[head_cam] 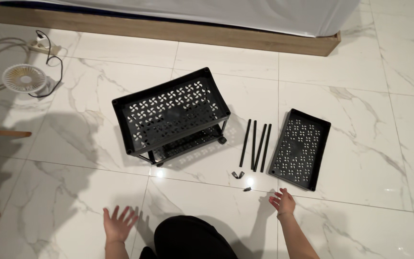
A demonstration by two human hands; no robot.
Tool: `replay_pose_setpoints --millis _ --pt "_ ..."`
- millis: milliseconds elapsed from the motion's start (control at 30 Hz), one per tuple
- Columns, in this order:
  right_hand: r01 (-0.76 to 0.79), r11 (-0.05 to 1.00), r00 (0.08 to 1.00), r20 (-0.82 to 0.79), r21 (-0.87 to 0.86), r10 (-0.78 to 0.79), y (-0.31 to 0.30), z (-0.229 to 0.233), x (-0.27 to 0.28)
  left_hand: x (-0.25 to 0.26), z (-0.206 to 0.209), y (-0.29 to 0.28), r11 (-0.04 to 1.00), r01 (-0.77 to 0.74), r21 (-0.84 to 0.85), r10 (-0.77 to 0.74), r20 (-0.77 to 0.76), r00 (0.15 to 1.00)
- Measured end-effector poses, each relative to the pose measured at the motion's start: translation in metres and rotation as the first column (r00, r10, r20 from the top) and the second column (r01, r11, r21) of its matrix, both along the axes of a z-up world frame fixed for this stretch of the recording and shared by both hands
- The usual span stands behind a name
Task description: The person disassembles a black three-tier rolling cart by removing the top tray, detaching the vertical support rods, and placing the components on the floor.
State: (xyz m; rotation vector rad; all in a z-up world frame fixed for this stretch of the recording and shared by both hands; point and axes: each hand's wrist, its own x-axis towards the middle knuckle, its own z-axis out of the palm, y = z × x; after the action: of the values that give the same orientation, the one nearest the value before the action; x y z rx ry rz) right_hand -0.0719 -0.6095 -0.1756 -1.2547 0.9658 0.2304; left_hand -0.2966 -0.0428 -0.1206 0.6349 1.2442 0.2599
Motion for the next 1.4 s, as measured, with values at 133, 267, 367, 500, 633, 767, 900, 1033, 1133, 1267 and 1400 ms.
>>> replay_pose_setpoints --millis 133,267,367,500,633,767,900,1033,1133,1267,1400 --pt "-0.018 1.000 1.000 0.002 -0.001 0.018 0.010 0.004 0.012 -0.006 0.001 -0.010 0.999 0.035 -0.012 -0.036 -0.132 0.991" --pt "-0.041 0.999 0.999 0.023 0.021 0.040 0.024 0.000 0.023 -0.008 0.000 -0.003 0.998 0.063 0.002 -0.062 -0.163 0.985" --pt "-0.052 0.996 0.994 0.100 0.076 0.044 0.035 0.001 0.038 -0.003 0.001 0.007 0.978 0.205 0.030 -0.196 -0.183 0.963" --pt "-0.141 0.987 0.971 0.206 0.073 0.124 0.061 0.019 0.080 0.032 0.007 0.018 0.852 0.465 0.241 -0.411 -0.244 0.879" --pt "-0.224 0.954 0.906 0.404 0.200 0.128 0.112 0.066 0.139 0.107 0.015 0.003 0.509 0.584 0.632 -0.519 -0.315 0.794" --pt "-0.443 0.895 0.739 0.550 -0.038 0.389 0.170 0.124 0.175 0.161 0.037 -0.019 0.420 0.548 0.723 -0.538 -0.287 0.792" --pt "-0.570 0.790 0.591 0.554 -0.228 0.586 0.199 0.160 0.185 0.175 0.057 -0.034 0.344 0.411 0.844 -0.488 -0.213 0.847" --pt "-0.604 0.739 0.539 0.530 -0.299 0.655 0.211 0.156 0.187 0.174 0.061 -0.037 0.357 0.561 0.747 -0.435 -0.399 0.807" --pt "-0.548 0.802 0.563 0.605 -0.236 0.563 0.210 0.146 0.200 0.179 0.062 -0.040 0.317 0.418 0.851 -0.467 -0.243 0.850" --pt "-0.551 0.793 0.564 0.585 -0.259 0.582 0.198 0.146 0.225 0.191 0.066 -0.056 0.320 0.434 0.842 -0.509 -0.234 0.828" --pt "-0.578 0.780 0.567 0.570 -0.239 0.595 0.180 0.155 0.249 0.208 0.070 -0.073 0.319 0.514 0.796 -0.531 -0.299 0.793"
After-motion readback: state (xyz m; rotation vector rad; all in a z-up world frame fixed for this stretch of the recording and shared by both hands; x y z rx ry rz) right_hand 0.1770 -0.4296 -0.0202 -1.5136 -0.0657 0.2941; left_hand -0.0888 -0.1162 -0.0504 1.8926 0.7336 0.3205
